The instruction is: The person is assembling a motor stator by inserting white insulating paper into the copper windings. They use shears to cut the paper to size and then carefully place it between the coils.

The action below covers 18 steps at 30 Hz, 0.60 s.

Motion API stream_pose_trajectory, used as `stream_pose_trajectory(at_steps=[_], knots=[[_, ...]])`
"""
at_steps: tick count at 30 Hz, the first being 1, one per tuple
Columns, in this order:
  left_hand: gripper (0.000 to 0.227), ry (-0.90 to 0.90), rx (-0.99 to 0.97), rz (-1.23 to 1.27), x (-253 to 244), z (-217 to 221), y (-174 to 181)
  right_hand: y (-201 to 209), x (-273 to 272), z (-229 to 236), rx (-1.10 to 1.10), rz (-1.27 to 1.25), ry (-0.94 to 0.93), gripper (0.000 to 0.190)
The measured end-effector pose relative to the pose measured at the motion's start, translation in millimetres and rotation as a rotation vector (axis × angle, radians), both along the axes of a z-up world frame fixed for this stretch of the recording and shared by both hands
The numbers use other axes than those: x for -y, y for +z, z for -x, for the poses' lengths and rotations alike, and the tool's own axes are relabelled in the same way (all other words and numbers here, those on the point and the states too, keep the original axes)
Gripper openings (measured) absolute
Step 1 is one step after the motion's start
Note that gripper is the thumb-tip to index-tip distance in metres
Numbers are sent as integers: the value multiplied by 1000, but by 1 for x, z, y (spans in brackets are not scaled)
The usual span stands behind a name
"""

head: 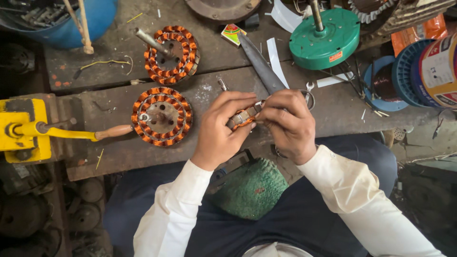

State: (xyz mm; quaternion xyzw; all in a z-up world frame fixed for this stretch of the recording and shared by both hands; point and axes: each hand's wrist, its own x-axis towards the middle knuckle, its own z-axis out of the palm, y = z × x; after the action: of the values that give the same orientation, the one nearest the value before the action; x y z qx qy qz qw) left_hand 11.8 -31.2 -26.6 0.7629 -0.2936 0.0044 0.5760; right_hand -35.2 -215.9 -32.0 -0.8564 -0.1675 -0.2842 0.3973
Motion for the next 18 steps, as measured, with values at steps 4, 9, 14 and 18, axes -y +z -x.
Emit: stream_pose_trajectory(at_steps=[4, 9, 14, 18], knots=[[41, -5, -18, 10, -4, -2, -3, -7, -2, 1, 64, 42, 3, 30], [41, -25, 67, -15, -2, -1, 2, -5, -2, 4, 87, 60, -3, 32], [52, 53, 326, -122, -5, 4, 3, -8, -1, 11, 19, -16, 31, 27], [51, 182, 545, -167, -7, 15, -5, -6, -1, 13, -102, 0, -14, 24]])
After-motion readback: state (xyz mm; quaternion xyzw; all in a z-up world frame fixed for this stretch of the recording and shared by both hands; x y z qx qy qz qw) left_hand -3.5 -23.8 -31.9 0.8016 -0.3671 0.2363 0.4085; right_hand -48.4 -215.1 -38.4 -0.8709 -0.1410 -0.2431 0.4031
